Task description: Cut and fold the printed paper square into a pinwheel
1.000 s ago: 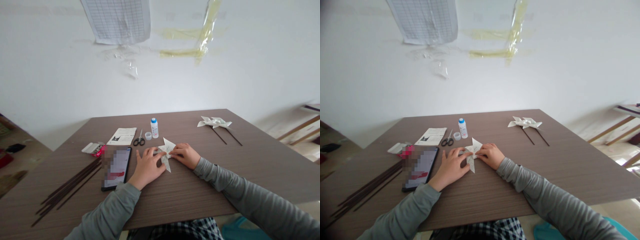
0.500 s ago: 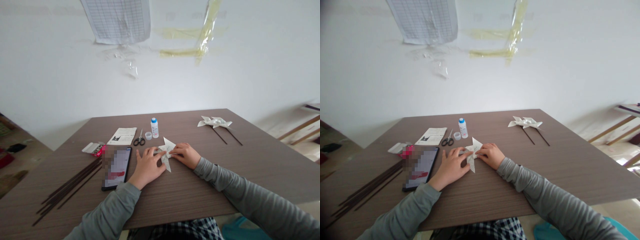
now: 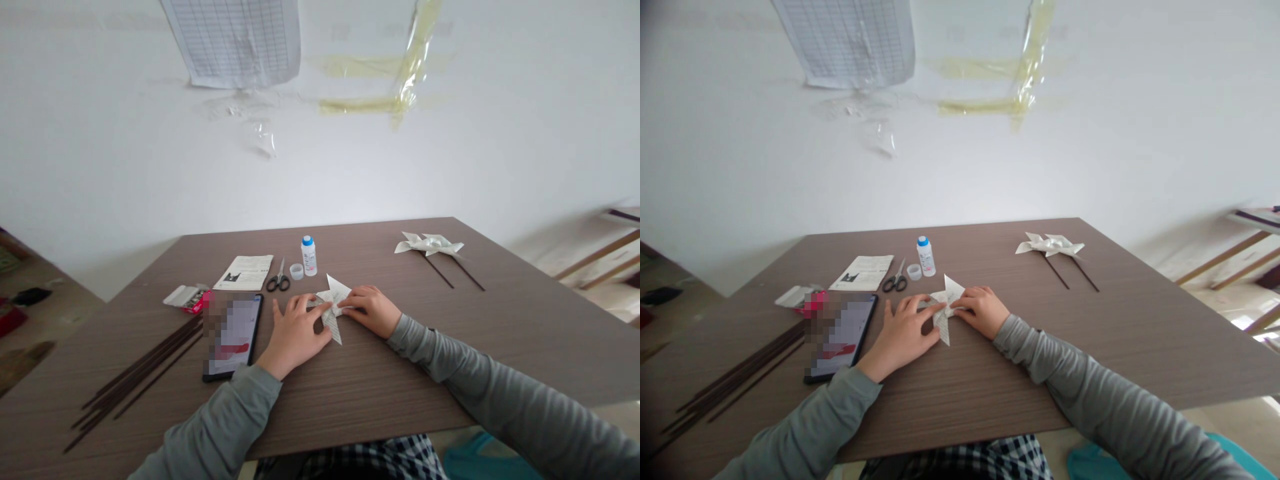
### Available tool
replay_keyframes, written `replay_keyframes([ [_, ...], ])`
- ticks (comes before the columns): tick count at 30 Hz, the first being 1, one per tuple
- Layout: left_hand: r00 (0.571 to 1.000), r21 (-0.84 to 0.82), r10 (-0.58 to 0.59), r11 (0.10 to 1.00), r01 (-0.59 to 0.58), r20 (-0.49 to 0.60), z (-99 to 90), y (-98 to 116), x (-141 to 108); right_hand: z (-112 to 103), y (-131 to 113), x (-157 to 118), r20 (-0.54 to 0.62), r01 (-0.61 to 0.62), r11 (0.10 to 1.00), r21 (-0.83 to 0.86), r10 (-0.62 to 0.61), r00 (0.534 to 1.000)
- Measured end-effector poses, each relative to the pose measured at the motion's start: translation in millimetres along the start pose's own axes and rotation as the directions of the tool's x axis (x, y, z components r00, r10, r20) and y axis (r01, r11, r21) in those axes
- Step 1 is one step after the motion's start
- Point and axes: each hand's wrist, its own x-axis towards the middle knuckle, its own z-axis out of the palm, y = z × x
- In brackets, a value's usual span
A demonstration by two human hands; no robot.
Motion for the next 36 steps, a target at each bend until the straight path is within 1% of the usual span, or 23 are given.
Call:
replay_keyframes([
  [4, 1.000, -0.002, -0.005, 1.000, 0.005, 0.004, 1.2, 0.4, -0.5, -1.2, -0.8, 0.1, 0.001, -0.008, 1.000, 0.003, 0.008, 1.000],
  [14, 1.000, -0.004, 0.003, 1.000, -0.003, 0.008, -3.5, 2.3, -1.6, -2.7, -2.9, 1.1, 0.004, -0.019, 1.000, 0.009, 0.019, 1.000],
  [21, 1.000, -0.008, 0.004, 1.000, -0.004, 0.013, -4.0, 1.5, -1.3, -3.7, -4.1, 1.8, 0.024, -0.027, 1.000, 0.008, 0.027, 0.999],
  [27, 1.000, 0.002, -0.001, 1.000, 0.001, 0.023, -6.5, 3.0, -1.3, -2.7, -4.1, 1.5, 0.003, -0.019, 1.000, 0.001, 0.019, 1.000],
  [36, 1.000, 0.016, -0.009, 1.000, 0.008, 0.009, -0.5, 1.3, -1.1, -3.0, -3.2, 1.7, 0.005, -0.015, 1.000, 0.000, 0.015, 1.000],
])
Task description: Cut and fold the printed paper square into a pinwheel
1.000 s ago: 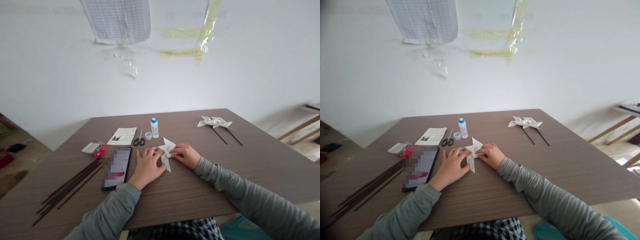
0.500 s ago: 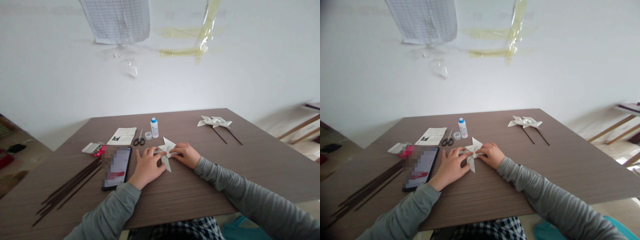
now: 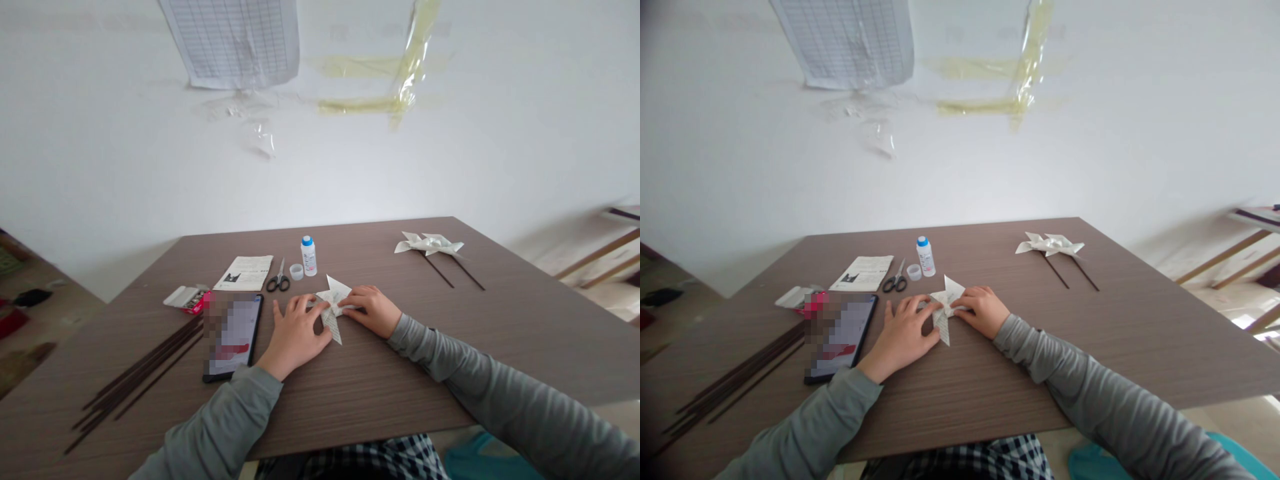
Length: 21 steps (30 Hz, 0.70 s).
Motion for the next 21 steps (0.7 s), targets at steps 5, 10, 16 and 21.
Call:
replay_keyframes([
  [5, 1.000, -0.006, 0.003, 1.000, -0.003, 0.015, -0.6, 0.6, -0.3, -0.4, -0.8, 0.0, 0.013, -0.010, 1.000, 0.007, 0.010, 1.000],
  [10, 0.999, -0.005, -0.001, 1.000, 0.001, 0.032, -4.1, 2.6, -0.2, 0.8, -0.2, -0.2, 0.005, -0.009, 1.000, 0.014, 0.009, 1.000],
  [16, 0.999, -0.004, 0.005, 1.000, -0.005, 0.037, -4.8, 2.2, 1.1, 0.3, -0.3, 0.8, -0.002, 0.000, 1.000, 0.010, 0.000, 1.000],
  [21, 1.000, -0.008, 0.010, 1.000, -0.010, 0.029, -4.1, 1.2, 0.6, 0.6, -1.2, 1.5, 0.004, 0.001, 1.000, -0.007, -0.001, 1.000],
])
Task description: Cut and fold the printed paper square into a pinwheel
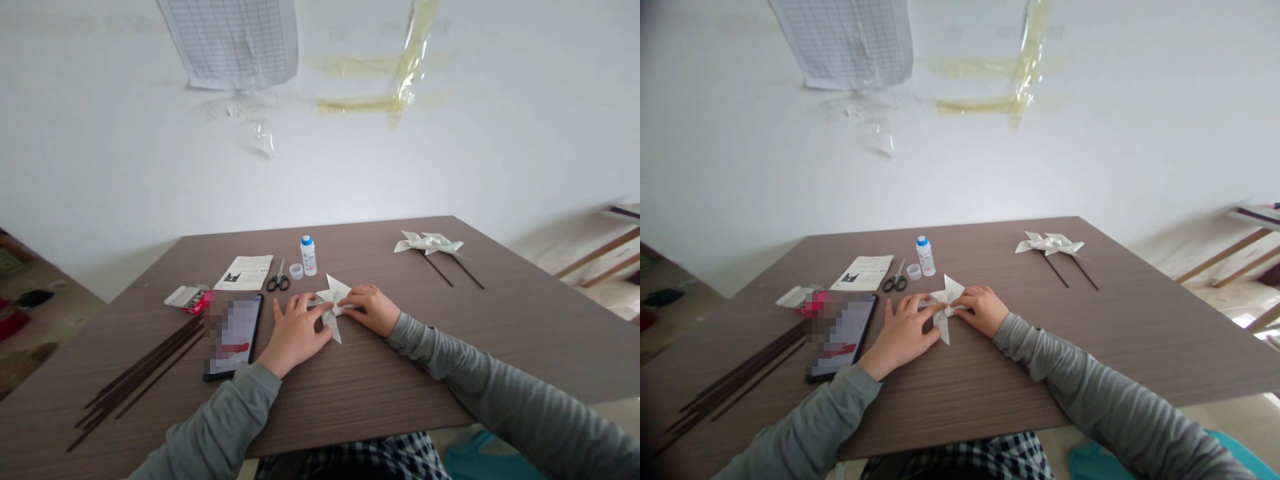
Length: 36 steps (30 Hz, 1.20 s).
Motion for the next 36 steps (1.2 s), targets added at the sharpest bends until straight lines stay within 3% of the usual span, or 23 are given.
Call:
replay_keyframes([
  [8, 0.999, 0.019, -0.011, 1.000, 0.010, 0.046, -4.6, 2, -1, 0, 0, -1, 0.007, -0.002, 1.000, 0.016, 0.002, 1.000],
  [25, 1.000, -0.008, -0.008, 1.000, 0.008, -0.014, 5.1, -5, 1, 1, 4, -2, 0.002, -0.002, 0.999, 0.032, 0.002, 1.000],
  [36, 1.000, -0.012, -0.014, 1.000, 0.014, 0.002, 0.4, -2, 0, 1, 3, -2, 0.001, 0.000, 1.000, 0.019, 0.000, 1.000],
])
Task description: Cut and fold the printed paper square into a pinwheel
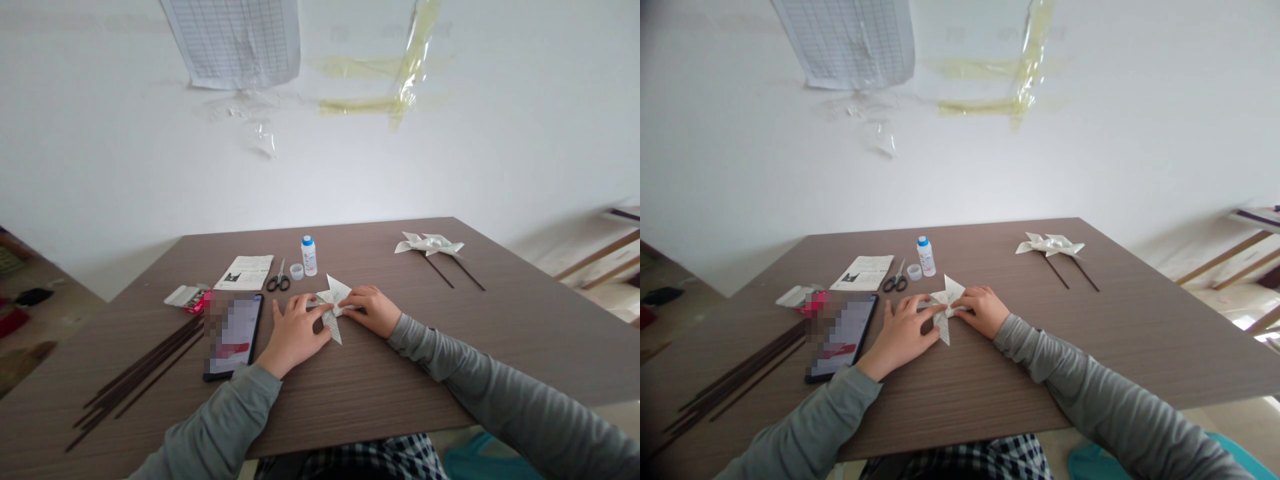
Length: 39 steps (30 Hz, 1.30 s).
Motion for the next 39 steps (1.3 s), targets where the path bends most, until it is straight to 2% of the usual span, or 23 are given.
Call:
replay_keyframes([
  [39, 1.000, -0.001, -0.009, 1.000, 0.009, 0.014, -5.9, 4.1, 1.7, -2.9, -1.0, -0.5, 0.004, -0.015, 1.000, 0.020, 0.015, 1.000],
])
